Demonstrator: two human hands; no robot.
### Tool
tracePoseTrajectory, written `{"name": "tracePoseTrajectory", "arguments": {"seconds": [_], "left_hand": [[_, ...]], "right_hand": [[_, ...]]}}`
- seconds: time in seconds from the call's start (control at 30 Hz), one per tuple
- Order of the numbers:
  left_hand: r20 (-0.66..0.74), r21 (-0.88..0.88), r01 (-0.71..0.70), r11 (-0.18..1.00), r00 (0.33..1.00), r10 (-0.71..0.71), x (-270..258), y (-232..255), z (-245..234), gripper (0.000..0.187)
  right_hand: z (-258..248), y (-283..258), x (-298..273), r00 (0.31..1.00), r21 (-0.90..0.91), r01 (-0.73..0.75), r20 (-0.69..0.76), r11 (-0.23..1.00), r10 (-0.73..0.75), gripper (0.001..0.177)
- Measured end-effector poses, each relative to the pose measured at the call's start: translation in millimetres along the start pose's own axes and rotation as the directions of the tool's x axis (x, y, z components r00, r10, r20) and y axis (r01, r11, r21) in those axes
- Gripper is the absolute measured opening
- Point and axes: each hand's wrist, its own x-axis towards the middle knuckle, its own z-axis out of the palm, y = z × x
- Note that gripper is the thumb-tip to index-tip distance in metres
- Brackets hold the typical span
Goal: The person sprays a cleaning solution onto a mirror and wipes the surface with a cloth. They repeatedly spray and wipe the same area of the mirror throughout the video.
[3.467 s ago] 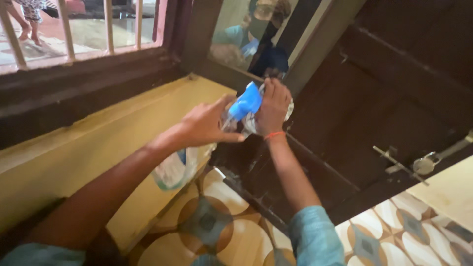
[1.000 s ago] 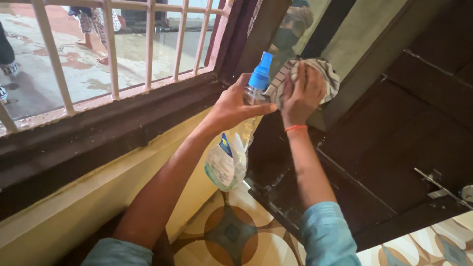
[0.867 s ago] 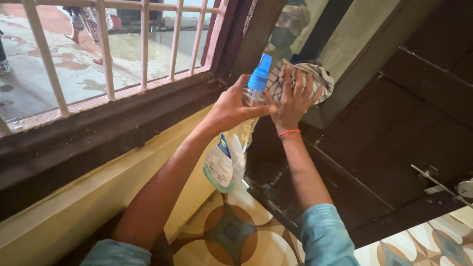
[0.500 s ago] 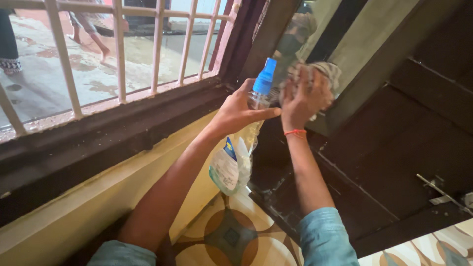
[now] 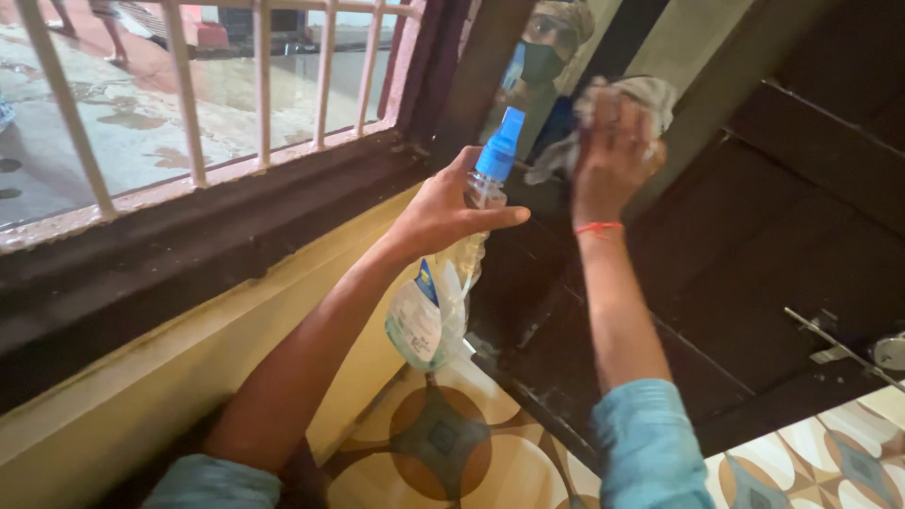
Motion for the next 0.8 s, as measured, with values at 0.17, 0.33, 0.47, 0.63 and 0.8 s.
{"name": "tracePoseTrajectory", "arguments": {"seconds": [0.17,0.33,0.47,0.63,0.8], "left_hand": [[0.005,0.027,-0.053,0.998,0.999,0.052,1,0,4,0.092],[-0.009,0.017,-0.018,1.0,1.0,0.019,4,-1,1,0.096],[-0.016,0.016,-0.019,1.0,1.0,0.02,5,-1,-1,0.096],[-0.019,-0.007,-0.024,1.0,1.0,0.024,3,5,-1,0.094],[-0.005,0.022,-0.035,0.999,0.999,0.035,-4,17,7,0.087]], "right_hand": [[-17,54,8,0.987,-0.041,-0.157,-0.035,0.987,0.155,0.044],[-12,61,43,0.972,-0.01,-0.229,-0.051,0.973,0.228,0.043],[8,69,78,0.981,-0.006,-0.189,-0.051,0.982,0.189,0.044],[24,51,40,0.994,-0.087,-0.103,-0.053,0.991,0.099,0.045],[-14,15,-32,0.997,-0.01,-0.06,0.042,0.998,0.06,0.049]]}}
